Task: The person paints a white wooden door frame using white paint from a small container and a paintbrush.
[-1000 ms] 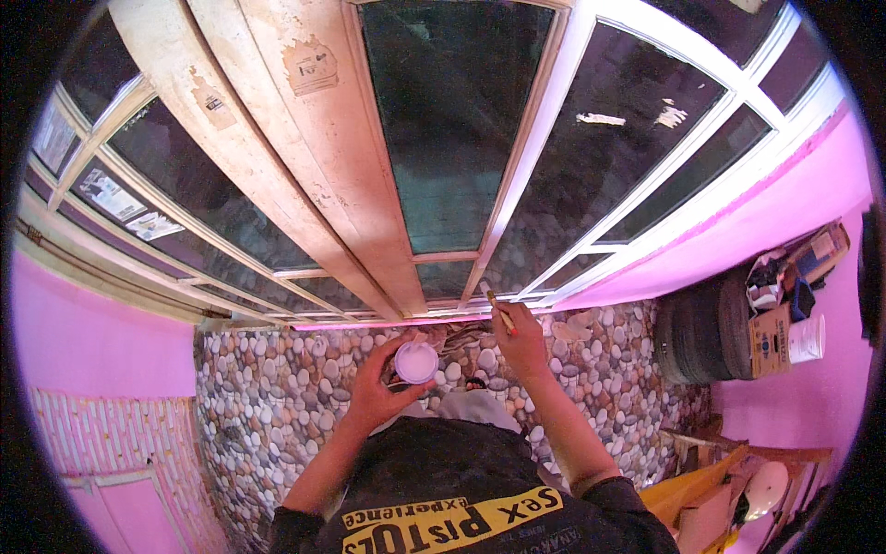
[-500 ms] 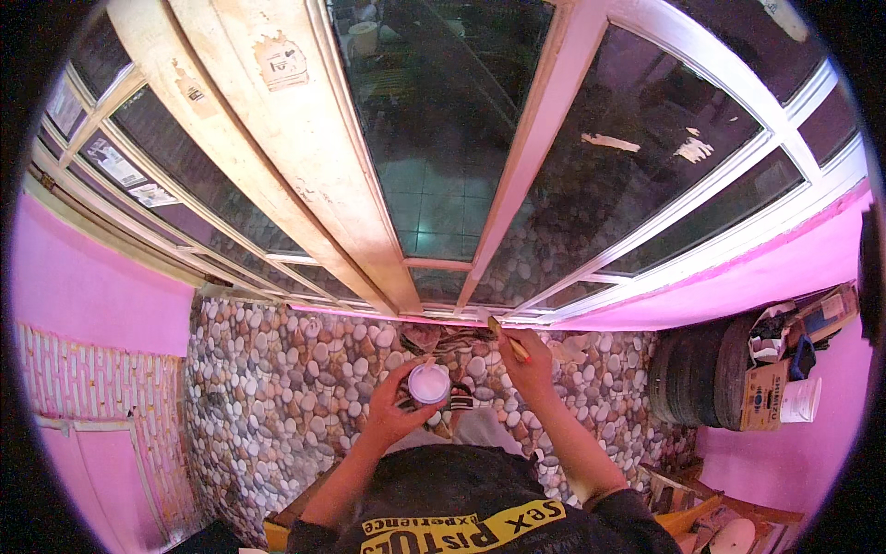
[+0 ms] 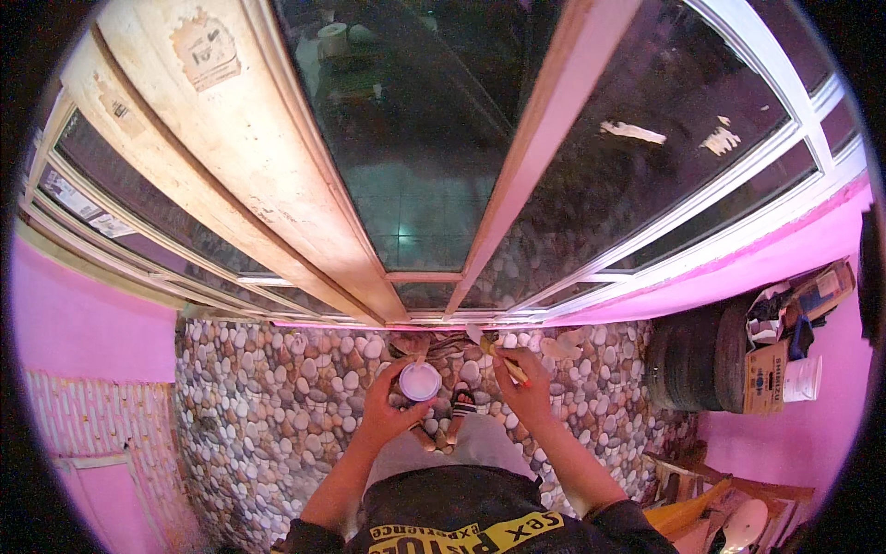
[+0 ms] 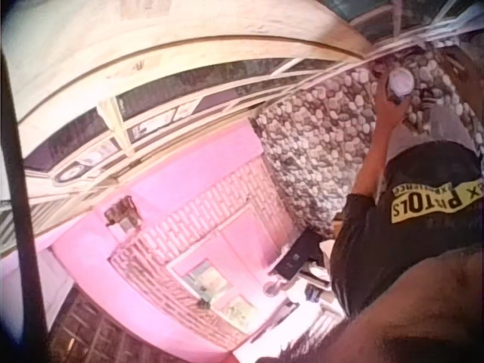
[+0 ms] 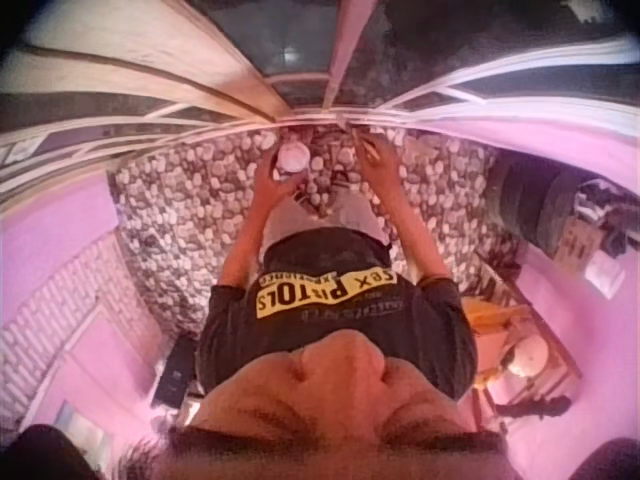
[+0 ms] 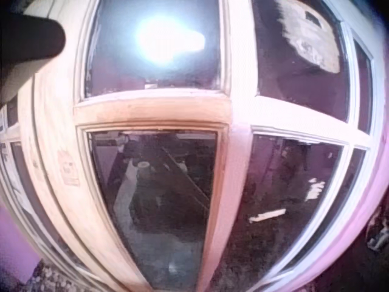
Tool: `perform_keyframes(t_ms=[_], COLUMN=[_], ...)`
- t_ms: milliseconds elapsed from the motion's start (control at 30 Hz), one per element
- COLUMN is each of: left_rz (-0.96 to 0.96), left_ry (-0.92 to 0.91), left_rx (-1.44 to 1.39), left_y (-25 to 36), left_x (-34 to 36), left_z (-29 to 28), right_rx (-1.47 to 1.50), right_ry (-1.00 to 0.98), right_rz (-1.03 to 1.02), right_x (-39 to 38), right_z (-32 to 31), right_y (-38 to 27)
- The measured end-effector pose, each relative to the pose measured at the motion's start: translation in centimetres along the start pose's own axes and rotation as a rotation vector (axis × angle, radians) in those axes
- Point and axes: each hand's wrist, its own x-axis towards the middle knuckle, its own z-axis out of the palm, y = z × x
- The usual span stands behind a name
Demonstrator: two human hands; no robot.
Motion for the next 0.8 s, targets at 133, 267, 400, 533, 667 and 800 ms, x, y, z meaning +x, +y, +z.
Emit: perform_keyframes(t_ms=[133,267,400,533,667,800], left_rz=[0.089,0.034,0.071,0.075,0.056,0.140], left_ry=[-0.005,-0.024,-0.018,0.012,0.042,0.052], left_rx=[0.009,-0.122,-0.096,-0.068,-0.017,-0.072], left_y=[1.2,3.8,5.7,8.5,10.9,12.2], left_x=[0.1,0.0,-0.1,0.3,0.6,1.1], left_z=[-0.2,0.0,0.3,1.1,2.2,3.6], right_rx=[0.023,0.088,0.272,0.367,0.452,0.317], right_ry=[0.029,0.059,0.136,0.168,0.115,-0.033], right_rz=[-0.044,0.043,0.043,0.091,0.052,-0.242], right_x=[1.0,1.8,2.1,1.6,0.9,2.0], right_z=[-1.3,-3.9,-6.5,-10.2,-13.7,-16.3], right_y=[-1.7,-4.9,-7.1,-9.8,-11.7,-13.2])
